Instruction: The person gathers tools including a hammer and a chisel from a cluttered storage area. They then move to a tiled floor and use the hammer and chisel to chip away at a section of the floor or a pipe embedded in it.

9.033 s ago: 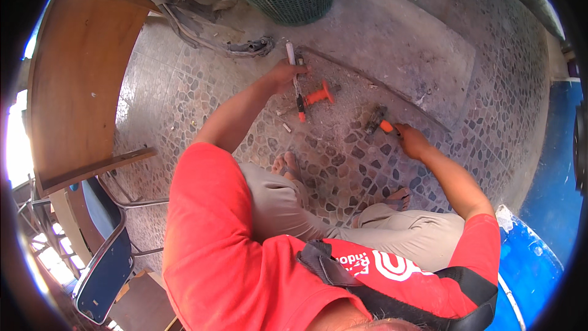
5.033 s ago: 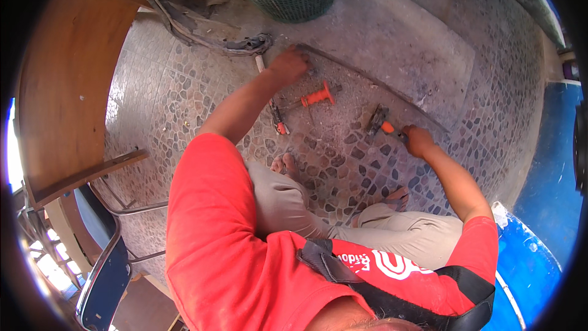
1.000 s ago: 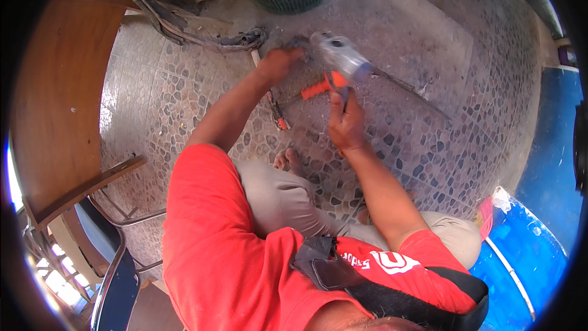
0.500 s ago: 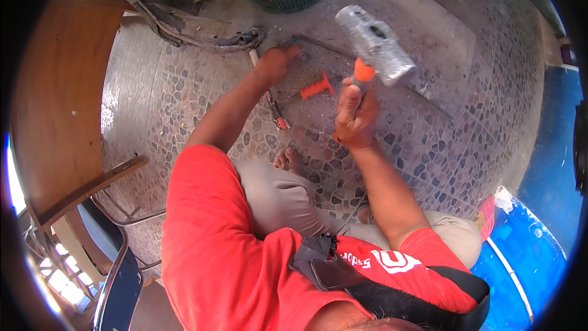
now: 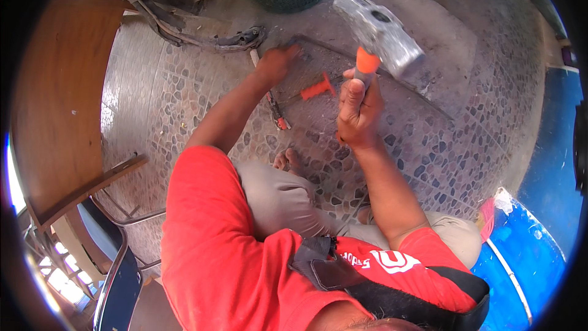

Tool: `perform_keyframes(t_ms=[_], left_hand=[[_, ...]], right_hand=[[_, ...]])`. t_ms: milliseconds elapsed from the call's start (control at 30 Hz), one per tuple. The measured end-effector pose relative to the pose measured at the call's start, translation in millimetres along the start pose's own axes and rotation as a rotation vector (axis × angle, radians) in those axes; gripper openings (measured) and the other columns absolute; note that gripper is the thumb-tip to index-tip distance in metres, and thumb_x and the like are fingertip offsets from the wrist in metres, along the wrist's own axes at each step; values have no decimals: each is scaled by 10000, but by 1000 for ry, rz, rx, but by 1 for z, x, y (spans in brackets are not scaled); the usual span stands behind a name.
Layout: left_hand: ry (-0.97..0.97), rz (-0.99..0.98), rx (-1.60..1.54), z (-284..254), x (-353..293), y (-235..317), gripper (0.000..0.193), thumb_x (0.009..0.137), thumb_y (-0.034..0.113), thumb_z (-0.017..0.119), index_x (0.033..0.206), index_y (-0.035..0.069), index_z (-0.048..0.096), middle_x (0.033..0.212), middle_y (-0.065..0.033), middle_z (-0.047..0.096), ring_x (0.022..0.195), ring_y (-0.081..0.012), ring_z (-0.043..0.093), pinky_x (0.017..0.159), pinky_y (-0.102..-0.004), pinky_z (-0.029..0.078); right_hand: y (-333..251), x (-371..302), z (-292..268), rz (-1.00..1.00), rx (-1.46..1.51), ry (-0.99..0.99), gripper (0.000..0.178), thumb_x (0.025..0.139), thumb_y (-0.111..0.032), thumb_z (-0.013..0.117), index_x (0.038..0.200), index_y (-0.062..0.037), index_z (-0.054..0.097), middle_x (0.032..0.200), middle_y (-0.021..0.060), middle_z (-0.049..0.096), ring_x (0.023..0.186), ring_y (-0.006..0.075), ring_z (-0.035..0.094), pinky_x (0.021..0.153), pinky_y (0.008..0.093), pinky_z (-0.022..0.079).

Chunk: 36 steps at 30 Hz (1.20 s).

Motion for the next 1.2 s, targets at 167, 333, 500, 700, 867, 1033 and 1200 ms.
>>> perform_keyframes(t_ms=[167,333,500,700,867,1033,1200], left_hand=[[25,24,-5,-1,2,4,205,951,224,538,1126,119,558,997,-206,673,919,-437,644,788,-514,516],[48,34,-11,-7,-1,7,196,933,214,555,1104,118,554,1006,-201,671,913,-433,645,783,-514,515],[38,47,-17,-8,-1,9,201,929,207,562,1108,117,549,1011,-197,671,917,-428,645,787,-512,513],[70,51,-5,-2,2,8,217,931,228,569,1113,112,543,1002,-203,669,908,-434,643,779,-524,512],[6,-84,21,-2,6,-3,245,955,269,557,1140,108,548,936,-213,683,899,-444,646,791,-532,509],[249,-143,-241,-25,14,1,302,977,251,555,1232,90,552,913,-218,696,859,-404,681,767,-459,535],[379,-297,-774,-46,24,9,353,969,154,585,1269,-31,563,864,-127,704,793,-233,704,714,-333,542]], right_hand=[[39,-10,13,110,-265,-111,490,1027,-497,484,1050,-21,598,762,157,620,694,252,587,679,372,486],[13,7,11,215,-259,-204,429,1033,-450,476,1048,-35,582,838,235,663,799,485,642,646,490,493],[-14,8,-3,6,2,-55,433,1034,-460,469,1056,-40,571,823,227,660,795,484,643,654,486,497],[40,-6,13,228,-439,-285,468,1029,-475,468,1089,-23,576,821,238,662,839,504,633,692,503,497],[22,7,3,178,-239,-183,524,1021,-511,477,1007,-3,607,762,204,647,760,410,641,703,463,491],[21,8,-14,368,-131,-176,573,1015,-534,491,884,15,592,682,146,576,650,217,527,645,388,459],[57,-8,-20,482,22,-138,554,1002,-557,502,1016,-9,578,546,-17,430,417,76,421,398,269,366]])
Point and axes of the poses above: each hand's wrist, its own x-axis towards the middle knuckle, its own z-axis out of the palm, y = z × x, the point moved 5 cm from there along x, towards the middle knuckle
